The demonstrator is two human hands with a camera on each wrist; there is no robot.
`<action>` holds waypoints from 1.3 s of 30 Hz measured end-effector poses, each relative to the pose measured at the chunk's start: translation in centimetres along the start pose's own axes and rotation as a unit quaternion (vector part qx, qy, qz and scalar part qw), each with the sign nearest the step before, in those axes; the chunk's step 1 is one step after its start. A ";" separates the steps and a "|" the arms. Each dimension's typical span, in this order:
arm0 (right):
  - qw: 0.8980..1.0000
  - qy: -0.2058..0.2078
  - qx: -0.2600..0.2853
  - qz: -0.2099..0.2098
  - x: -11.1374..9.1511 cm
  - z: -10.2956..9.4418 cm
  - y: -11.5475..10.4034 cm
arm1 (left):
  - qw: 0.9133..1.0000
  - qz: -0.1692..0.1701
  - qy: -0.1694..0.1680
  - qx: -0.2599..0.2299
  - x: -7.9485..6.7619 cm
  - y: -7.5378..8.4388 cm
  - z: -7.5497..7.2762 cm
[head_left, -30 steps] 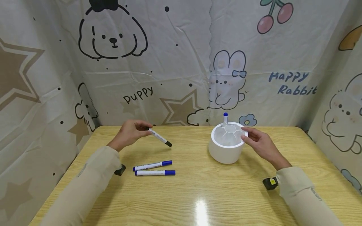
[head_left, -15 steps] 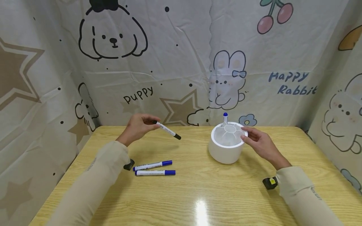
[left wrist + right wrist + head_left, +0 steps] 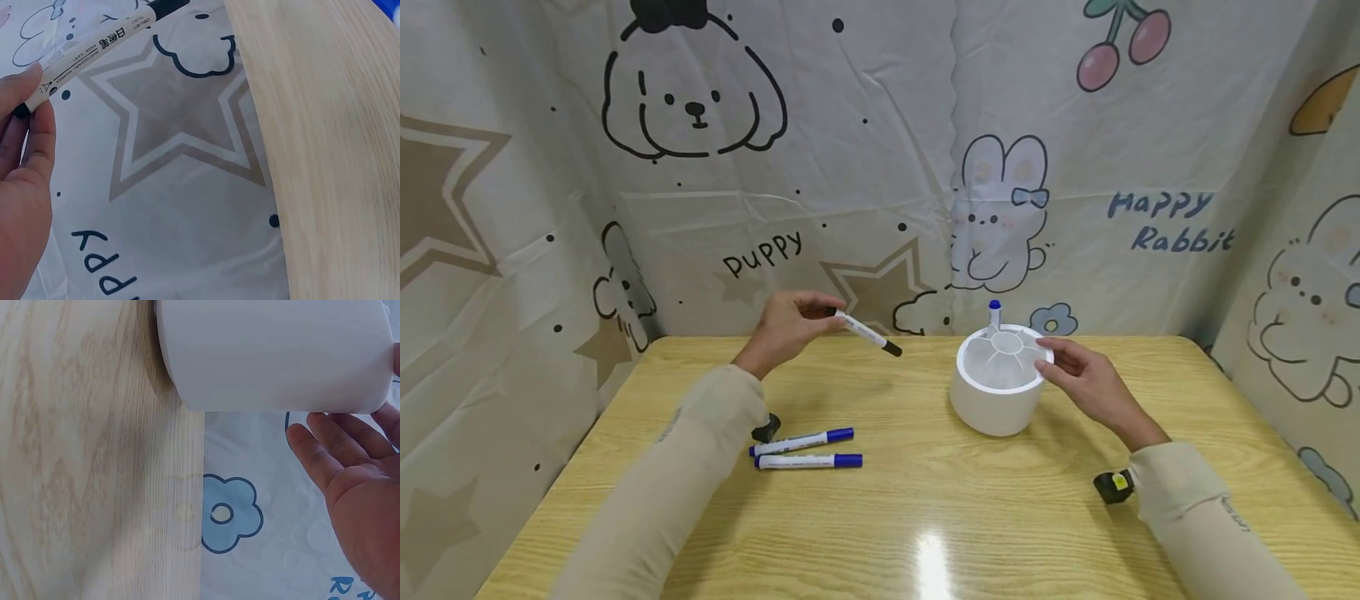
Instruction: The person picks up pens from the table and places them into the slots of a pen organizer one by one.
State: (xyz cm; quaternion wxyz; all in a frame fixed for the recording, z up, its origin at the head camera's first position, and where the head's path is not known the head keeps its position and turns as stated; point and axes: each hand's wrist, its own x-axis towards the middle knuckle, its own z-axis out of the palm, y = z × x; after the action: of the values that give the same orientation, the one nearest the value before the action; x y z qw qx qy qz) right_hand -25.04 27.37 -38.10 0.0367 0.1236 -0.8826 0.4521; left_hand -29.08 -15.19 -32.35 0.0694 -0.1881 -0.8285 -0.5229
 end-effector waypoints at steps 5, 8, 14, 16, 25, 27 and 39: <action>1.000 0.000 0.002 0.001 0.0 -0.1 0.0 | 1.000 -0.003 0.009 -0.007 0.6 0.5 0.8; 1.000 0.000 0.003 -0.002 0.0 0.0 0.1 | 1.000 -0.002 0.012 -0.012 0.8 0.8 1.2; 1.000 0.000 0.005 -0.004 -0.1 0.0 0.0 | 1.000 0.013 0.018 -0.020 1.3 1.4 1.8; 1.000 0.000 0.005 -0.002 -0.1 0.0 0.0 | 0.999 0.018 0.021 -0.026 1.5 1.7 2.0; 1.000 0.001 0.002 -0.003 -0.1 -0.1 -0.1 | 0.997 0.029 0.027 -0.059 2.6 2.5 3.1; 1.000 0.001 0.001 -0.004 -0.1 -0.1 -0.1 | 0.997 0.027 0.029 -0.060 2.8 2.7 3.5; 1.000 -0.003 -0.004 -0.007 0.1 -0.1 0.0 | 0.996 0.036 0.022 -0.075 3.6 3.6 5.4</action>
State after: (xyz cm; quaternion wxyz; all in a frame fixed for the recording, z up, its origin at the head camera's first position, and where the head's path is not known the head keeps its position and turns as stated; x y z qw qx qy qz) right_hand -25.12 27.45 -37.98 0.0377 0.1308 -0.8839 0.4475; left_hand -30.60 -8.10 -30.64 0.0920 -0.2106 -0.7778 -0.5850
